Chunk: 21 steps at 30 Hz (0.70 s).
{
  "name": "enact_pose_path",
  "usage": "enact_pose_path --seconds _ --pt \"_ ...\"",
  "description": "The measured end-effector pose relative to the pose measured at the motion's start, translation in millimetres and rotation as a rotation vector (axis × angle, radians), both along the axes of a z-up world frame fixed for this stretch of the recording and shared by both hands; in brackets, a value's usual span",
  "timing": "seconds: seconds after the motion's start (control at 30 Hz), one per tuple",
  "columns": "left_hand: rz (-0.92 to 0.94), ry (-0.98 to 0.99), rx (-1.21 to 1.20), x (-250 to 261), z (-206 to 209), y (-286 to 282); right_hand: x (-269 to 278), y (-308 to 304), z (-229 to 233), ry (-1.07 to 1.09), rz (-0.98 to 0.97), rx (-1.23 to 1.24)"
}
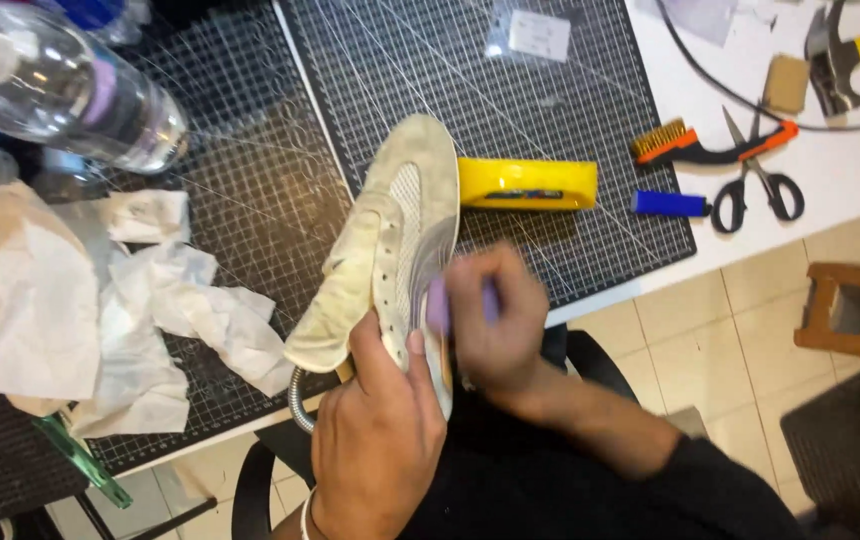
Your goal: The person cleans a white sneaker by scrubbing the upper and sole with a yellow brush and a purple eraser. They alternate between the two tools to remove dirt from different parts of the shoe while holding it in their left hand.
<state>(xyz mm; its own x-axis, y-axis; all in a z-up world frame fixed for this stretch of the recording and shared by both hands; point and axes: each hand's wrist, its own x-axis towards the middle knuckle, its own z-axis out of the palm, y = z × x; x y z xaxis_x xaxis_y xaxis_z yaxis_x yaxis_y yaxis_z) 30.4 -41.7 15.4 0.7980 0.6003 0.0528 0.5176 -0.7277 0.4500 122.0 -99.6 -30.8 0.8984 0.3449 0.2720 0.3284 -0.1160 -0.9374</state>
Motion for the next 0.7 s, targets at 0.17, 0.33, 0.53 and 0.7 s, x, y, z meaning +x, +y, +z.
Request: enact_pose_path --seconds 0.17,0.33,0.53,0.7 --pt "0.003 -0.009 -0.026 -0.5 0.5 1.2 -0.2 -11.0 2.1 -0.046 0.229 -0.128" --pt "0.007 0.036 -0.038 -1.5 1.3 -1.4 -2.4 -7.2 2.8 -0.036 0.135 -0.037" --pt "-0.026 0.023 -0.032 2.2 3.8 -3.4 12.1 -1.0 0.6 -0.053 0.164 -0.074" --pt "0.109 0.162 -0.252 0.1 8.4 -0.5 -12.2 -18.9 5.4 0.024 0.169 -0.111"
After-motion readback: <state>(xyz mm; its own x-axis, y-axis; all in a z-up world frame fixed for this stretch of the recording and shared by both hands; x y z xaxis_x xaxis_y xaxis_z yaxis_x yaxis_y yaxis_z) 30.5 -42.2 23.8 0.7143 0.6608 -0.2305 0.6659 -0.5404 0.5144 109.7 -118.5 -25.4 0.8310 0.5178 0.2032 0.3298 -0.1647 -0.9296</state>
